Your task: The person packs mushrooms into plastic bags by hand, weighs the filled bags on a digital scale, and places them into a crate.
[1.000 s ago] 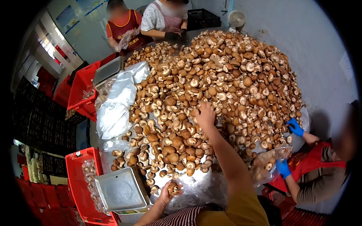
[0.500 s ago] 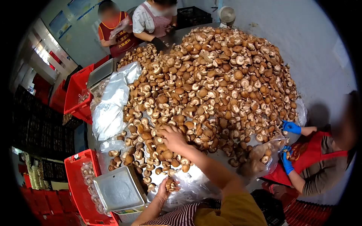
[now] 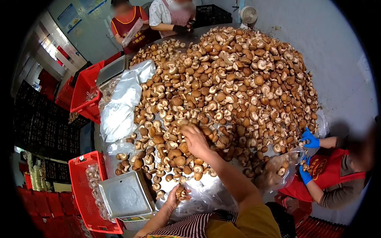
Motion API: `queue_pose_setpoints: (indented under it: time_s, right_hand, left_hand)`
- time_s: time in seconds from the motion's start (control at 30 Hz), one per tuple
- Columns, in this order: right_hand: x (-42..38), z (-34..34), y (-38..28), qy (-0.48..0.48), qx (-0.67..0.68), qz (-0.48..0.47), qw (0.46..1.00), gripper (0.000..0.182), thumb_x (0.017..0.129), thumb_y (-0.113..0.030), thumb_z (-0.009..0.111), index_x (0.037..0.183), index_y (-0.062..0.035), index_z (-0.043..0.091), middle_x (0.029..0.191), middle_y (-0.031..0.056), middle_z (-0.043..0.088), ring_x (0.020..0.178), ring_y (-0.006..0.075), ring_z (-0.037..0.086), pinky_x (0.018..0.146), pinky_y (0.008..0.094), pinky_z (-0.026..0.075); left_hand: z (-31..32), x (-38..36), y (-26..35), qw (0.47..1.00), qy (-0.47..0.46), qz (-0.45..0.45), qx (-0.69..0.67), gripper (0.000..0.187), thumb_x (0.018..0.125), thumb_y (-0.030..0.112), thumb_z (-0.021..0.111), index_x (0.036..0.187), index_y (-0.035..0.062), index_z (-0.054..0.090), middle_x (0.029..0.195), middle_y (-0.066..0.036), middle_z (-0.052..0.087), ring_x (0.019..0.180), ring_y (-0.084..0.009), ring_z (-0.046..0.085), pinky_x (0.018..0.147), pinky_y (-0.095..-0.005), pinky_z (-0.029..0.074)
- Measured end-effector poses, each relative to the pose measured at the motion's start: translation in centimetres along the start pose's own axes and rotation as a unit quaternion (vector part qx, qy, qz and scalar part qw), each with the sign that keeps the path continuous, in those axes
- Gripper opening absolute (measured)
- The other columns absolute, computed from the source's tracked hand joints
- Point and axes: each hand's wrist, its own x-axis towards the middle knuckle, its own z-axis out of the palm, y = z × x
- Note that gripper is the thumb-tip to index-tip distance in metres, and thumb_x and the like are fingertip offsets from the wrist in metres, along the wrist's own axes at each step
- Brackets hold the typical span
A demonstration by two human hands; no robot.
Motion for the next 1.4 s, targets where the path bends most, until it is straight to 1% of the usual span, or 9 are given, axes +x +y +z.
queue_pose_setpoints:
  time_s: [0.1,0.17,0.23,0.4,0.7,1.0,1.1,1.33,1.4]
  right_hand:
    - [-0.5,-0.3,0.4,0.010,0.066,-0.042,0.997,0.028,0.090,-0.003,0.053,0.116,-0.0008,0.062,0.124,0.0133,0.058,0.117,0.0270,0.055,0.101,0.0391,0.044]
    - [-0.4,-0.7,4.1,0.046,0.090,0.139,0.985,0.024,0.090,-0.001,0.052,0.112,-0.0010,0.062,0.119,0.0179,0.058,0.105,0.0290,0.059,0.093,0.0380,0.048]
    - [0.0,-1.3,8.0,0.114,-0.075,0.206,0.969,0.024,0.086,0.002,0.055,0.109,-0.0016,0.062,0.111,0.0201,0.057,0.095,0.0317,0.061,0.085,0.0401,0.050]
    - [1.5,-2.3,12.5,0.066,-0.267,0.121,0.954,0.036,0.077,0.003,0.064,0.112,-0.0059,0.063,0.103,0.0171,0.055,0.099,0.0352,0.056,0.081,0.0444,0.050]
    - [2.9,-1.6,13.7,-0.017,-0.299,0.153,0.942,0.025,0.086,-0.002,0.053,0.109,-0.0049,0.060,0.113,0.0163,0.056,0.105,0.0349,0.055,0.086,0.0446,0.050]
    - [4.7,-1.8,12.5,-0.069,-0.261,0.261,0.927,0.032,0.092,-0.003,0.047,0.122,-0.0020,0.057,0.104,0.0197,0.066,0.101,0.0333,0.062,0.084,0.0429,0.051]
    - [4.5,-1.8,12.6,-0.090,-0.249,0.289,0.920,0.042,0.085,-0.003,0.054,0.128,-0.0052,0.055,0.100,0.0190,0.067,0.104,0.0349,0.061,0.085,0.0436,0.050]
    - [1.8,-1.7,15.0,0.092,-0.017,0.289,0.953,0.033,0.095,-0.009,0.049,0.126,-0.0067,0.058,0.090,0.0142,0.067,0.078,0.0280,0.063,0.072,0.0392,0.050]
    - [2.4,-3.3,13.6,0.115,0.137,0.317,0.931,0.033,0.095,-0.009,0.048,0.127,-0.0052,0.057,0.099,0.0146,0.066,0.088,0.0283,0.062,0.078,0.0395,0.050]
  left_hand:
    - [0.1,0.0,0.1,1.000,0.003,-0.002,-0.004,0.054,0.098,0.048,0.041,0.114,-0.0022,0.051,0.108,-0.025,0.065,0.083,-0.0379,0.069,0.076,-0.0472,0.057]
    - [-0.1,0.1,-0.1,1.000,0.002,-0.003,-0.005,0.054,0.098,0.049,0.041,0.114,-0.0019,0.051,0.109,-0.026,0.065,0.083,-0.0381,0.069,0.076,-0.0473,0.057]
    - [-0.5,0.2,-0.2,1.000,0.002,-0.003,-0.006,0.054,0.098,0.049,0.042,0.114,-0.0016,0.050,0.109,-0.026,0.065,0.084,-0.0383,0.069,0.077,-0.0474,0.057]
    - [0.1,0.0,0.2,1.000,0.007,-0.009,-0.010,0.053,0.098,0.047,0.045,0.113,-0.0040,0.052,0.106,-0.024,0.067,0.078,-0.0366,0.069,0.070,-0.0446,0.059]
    - [0.0,0.1,0.0,1.000,-0.001,-0.001,0.027,0.054,0.099,0.048,0.040,0.119,-0.0015,0.048,0.111,-0.025,0.065,0.083,-0.0359,0.069,0.075,-0.0431,0.058]
    - [0.1,0.1,0.0,1.000,-0.005,0.010,0.020,0.056,0.098,0.048,0.043,0.118,-0.0033,0.050,0.108,-0.024,0.066,0.082,-0.0352,0.069,0.075,-0.0432,0.059]
    - [0.0,0.1,0.0,1.000,-0.012,0.014,0.002,0.056,0.097,0.048,0.047,0.115,-0.0049,0.053,0.106,-0.024,0.066,0.081,-0.0351,0.069,0.074,-0.0431,0.059]
    - [0.1,-0.1,0.1,1.000,-0.018,0.017,0.013,0.057,0.097,0.049,0.045,0.117,-0.0048,0.053,0.106,-0.022,0.067,0.081,-0.0342,0.070,0.073,-0.0422,0.059]
    - [0.3,-0.2,0.3,1.000,-0.014,0.016,0.016,0.058,0.097,0.049,0.045,0.118,-0.0048,0.053,0.106,-0.022,0.067,0.082,-0.0342,0.070,0.073,-0.0416,0.059]
